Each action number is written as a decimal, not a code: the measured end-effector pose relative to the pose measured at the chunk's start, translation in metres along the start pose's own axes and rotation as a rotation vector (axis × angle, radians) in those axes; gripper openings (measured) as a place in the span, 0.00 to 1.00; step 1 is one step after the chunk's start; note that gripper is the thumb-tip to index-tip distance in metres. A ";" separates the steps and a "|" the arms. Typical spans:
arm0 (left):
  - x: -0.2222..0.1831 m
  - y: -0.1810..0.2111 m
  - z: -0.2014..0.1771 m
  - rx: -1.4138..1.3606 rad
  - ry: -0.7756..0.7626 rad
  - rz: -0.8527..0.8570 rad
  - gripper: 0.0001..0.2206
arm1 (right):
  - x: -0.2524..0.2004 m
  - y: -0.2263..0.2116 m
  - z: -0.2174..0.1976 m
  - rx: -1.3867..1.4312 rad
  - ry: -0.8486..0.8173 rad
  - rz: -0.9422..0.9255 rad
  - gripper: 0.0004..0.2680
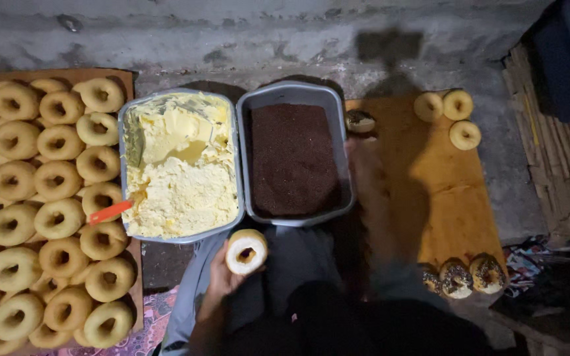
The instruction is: The person repeatedly picks up plain donuts, dips them into a yellow glaze, then into a dark crumb topping, and places them on a wooden board. The process is repeated for multiple donuts throughout the clip.
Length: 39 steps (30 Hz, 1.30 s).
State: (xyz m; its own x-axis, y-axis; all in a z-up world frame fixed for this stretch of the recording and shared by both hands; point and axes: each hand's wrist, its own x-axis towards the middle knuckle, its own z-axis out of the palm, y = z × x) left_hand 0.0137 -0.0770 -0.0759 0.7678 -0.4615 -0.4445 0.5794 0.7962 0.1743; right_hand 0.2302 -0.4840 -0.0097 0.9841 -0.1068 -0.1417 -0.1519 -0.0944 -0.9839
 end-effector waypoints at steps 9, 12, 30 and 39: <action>0.034 -0.007 -0.011 0.091 -0.188 -0.308 0.27 | -0.162 0.011 0.141 0.257 -0.940 0.241 0.19; 0.029 0.000 0.007 0.041 -0.235 -0.358 0.30 | -0.123 -0.001 0.121 0.403 -0.718 0.316 0.18; 0.018 0.027 0.053 -0.024 -0.183 -0.480 0.23 | -0.040 0.013 0.096 0.121 -0.108 0.067 0.14; 0.020 0.028 0.047 -0.064 -0.248 -0.501 0.25 | -0.026 0.043 -0.083 0.928 0.210 0.249 0.12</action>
State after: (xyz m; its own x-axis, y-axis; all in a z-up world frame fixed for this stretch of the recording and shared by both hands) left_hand 0.0584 -0.0820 -0.0388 0.4484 -0.8616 -0.2377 0.8783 0.4741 -0.0619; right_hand 0.1907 -0.5679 -0.0397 0.8837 -0.2004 -0.4230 -0.1324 0.7598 -0.6365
